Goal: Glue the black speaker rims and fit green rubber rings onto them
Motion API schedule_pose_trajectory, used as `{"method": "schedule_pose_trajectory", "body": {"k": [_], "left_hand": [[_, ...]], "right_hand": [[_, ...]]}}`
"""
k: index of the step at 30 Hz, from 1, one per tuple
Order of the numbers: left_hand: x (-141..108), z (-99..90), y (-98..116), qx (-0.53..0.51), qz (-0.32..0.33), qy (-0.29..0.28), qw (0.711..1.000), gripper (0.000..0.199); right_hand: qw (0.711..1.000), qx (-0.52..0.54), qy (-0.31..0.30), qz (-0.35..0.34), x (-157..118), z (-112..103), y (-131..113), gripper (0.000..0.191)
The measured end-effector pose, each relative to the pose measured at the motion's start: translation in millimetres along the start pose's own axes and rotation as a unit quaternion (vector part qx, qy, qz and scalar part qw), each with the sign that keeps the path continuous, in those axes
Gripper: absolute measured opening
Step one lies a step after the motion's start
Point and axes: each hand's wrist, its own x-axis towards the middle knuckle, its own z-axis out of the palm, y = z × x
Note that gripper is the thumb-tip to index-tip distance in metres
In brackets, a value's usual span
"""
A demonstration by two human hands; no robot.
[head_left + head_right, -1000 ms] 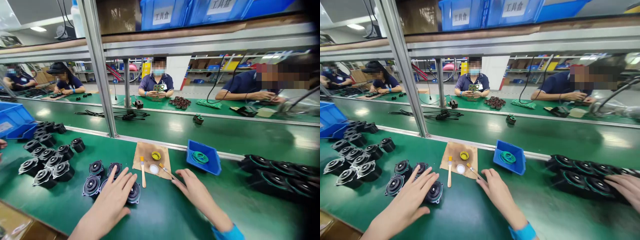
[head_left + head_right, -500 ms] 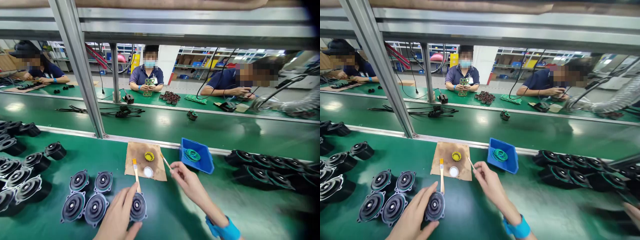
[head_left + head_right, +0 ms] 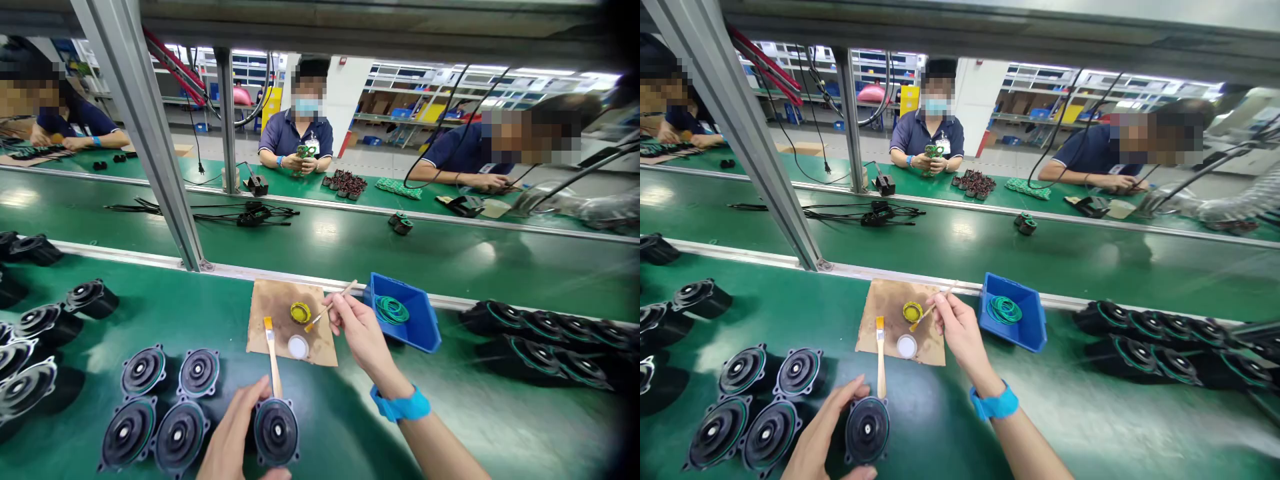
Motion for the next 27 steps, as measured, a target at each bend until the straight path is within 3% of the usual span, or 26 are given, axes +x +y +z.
{"method": "schedule_pose_trajectory", "body": {"k": [5, 12, 19, 27], "left_hand": [[0, 0.1, 2, 0.006, -0.002, -0.001, 1.0, 0.079], [-2, 0.5, -3, 0.005, 0.014, -0.004, 1.0, 0.08], [-1, 1.5, -2, 0.013, -0.004, -0.013, 1.0, 0.075], [0, -3.0, -2, 0.024, 0.011, -0.033, 0.999, 0.079]], "right_hand": [[0.987, -0.147, 0.032, -0.06, 4, 8, 6, 0.041], [0.956, -0.272, 0.004, -0.108, 11, 15, 11, 0.034], [0.945, -0.305, -0.002, -0.118, 16, 16, 13, 0.037], [0.959, -0.264, 0.03, -0.095, 17, 8, 16, 0.044]]}}
